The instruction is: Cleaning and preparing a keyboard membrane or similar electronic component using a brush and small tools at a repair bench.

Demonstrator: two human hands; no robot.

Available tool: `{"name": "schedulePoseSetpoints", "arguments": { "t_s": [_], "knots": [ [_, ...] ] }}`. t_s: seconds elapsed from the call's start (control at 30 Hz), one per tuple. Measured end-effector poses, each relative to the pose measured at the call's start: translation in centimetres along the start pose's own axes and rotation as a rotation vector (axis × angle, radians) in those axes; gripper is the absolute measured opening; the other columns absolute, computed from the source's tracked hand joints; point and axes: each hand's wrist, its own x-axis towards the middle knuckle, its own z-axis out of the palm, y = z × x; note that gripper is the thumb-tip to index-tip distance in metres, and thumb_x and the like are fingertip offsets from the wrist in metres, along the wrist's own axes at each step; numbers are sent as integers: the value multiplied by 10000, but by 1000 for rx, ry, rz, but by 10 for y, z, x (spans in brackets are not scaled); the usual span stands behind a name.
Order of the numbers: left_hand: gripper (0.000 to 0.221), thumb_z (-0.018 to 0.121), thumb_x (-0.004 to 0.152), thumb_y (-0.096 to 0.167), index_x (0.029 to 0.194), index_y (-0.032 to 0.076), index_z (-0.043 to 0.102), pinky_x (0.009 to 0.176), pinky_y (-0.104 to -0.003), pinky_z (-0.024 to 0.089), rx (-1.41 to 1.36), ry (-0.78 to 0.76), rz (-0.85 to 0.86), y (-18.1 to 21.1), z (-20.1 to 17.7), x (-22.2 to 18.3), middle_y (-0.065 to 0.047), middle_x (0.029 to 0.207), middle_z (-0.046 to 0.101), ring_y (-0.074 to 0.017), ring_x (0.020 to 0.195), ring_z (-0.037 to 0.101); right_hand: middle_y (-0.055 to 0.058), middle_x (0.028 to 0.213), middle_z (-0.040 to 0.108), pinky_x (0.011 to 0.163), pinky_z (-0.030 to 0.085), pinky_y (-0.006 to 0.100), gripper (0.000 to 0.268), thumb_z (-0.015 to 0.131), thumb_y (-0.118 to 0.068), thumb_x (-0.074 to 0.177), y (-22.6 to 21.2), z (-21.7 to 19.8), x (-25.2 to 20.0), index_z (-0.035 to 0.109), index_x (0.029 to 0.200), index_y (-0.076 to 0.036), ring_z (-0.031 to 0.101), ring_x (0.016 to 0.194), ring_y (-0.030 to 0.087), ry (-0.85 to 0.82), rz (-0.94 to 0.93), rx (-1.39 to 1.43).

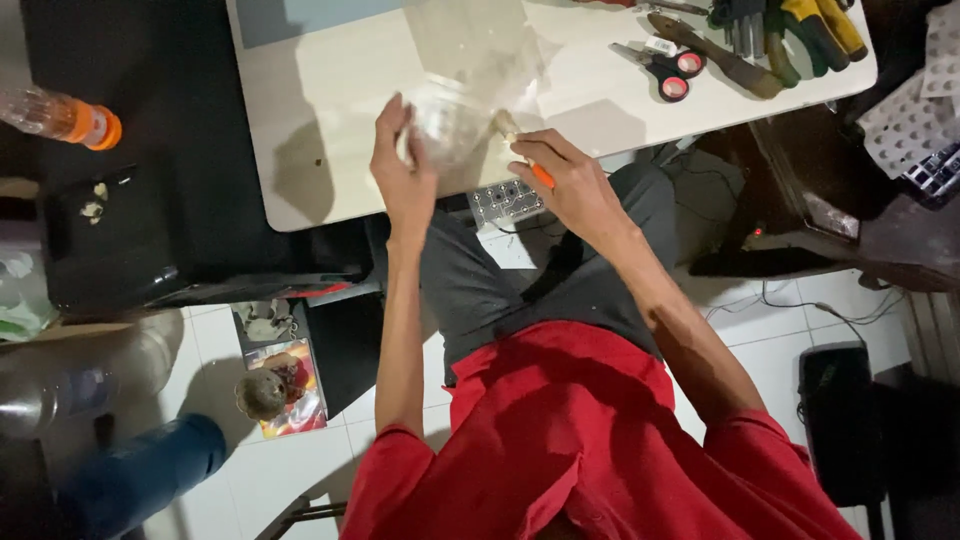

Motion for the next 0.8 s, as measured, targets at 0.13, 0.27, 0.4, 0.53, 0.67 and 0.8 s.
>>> {"name": "schedulePoseSetpoints", "arguments": {
  "t_s": [0.13,0.27,0.4,0.53,0.67,0.8],
  "knots": [
    [834,631,981,126,1670,179,164,1385,-634,35,592,-99,101,29,20,13,-48,1760,196,-255,1668,165,153,1198,639,786,607,409,236,689,-97,1039,0,0,1,664,1229,41,709,979,308,-4,5,-58],
    [564,619,1034,460,1458,148,418,1271,-632,89,842,-405,344,73,45,37,-56,1517,410,-261,1433,401,137,1170,596,549,520,412,140,666,-34,1023,9,7,-8,642,1144,33,664,892,314,-92,69,-94],
    [817,659,909,772,1233,23,630,1008,-603,442,941,-647,106,46,99,72,-160,1197,669,-409,1024,675,141,1064,545,487,493,429,97,634,-22,1015,15,16,-16,610,1071,54,630,828,339,-126,2,-208],
    [822,717,853,894,627,141,478,490,-379,440,1065,-820,-18,18,142,93,9,564,517,-222,480,517,143,1045,532,417,433,391,105,676,-2,965,21,24,-24,595,1016,40,598,819,308,-125,-2,-322],
    [607,749,798,736,814,143,618,548,-352,468,1192,-870,-136,-10,160,105,20,751,605,-229,645,617,166,1122,548,469,508,392,141,692,-65,992,23,29,-27,598,1017,37,648,987,311,-136,-21,-368],
    [279,671,966,308,1083,58,640,713,-480,559,1009,-748,-129,-19,147,106,-150,1078,646,-388,896,679,122,1065,529,515,522,346,189,706,-125,1018,21,23,-28,563,980,-8,600,822,239,-145,-39,-345]
  ]
}}
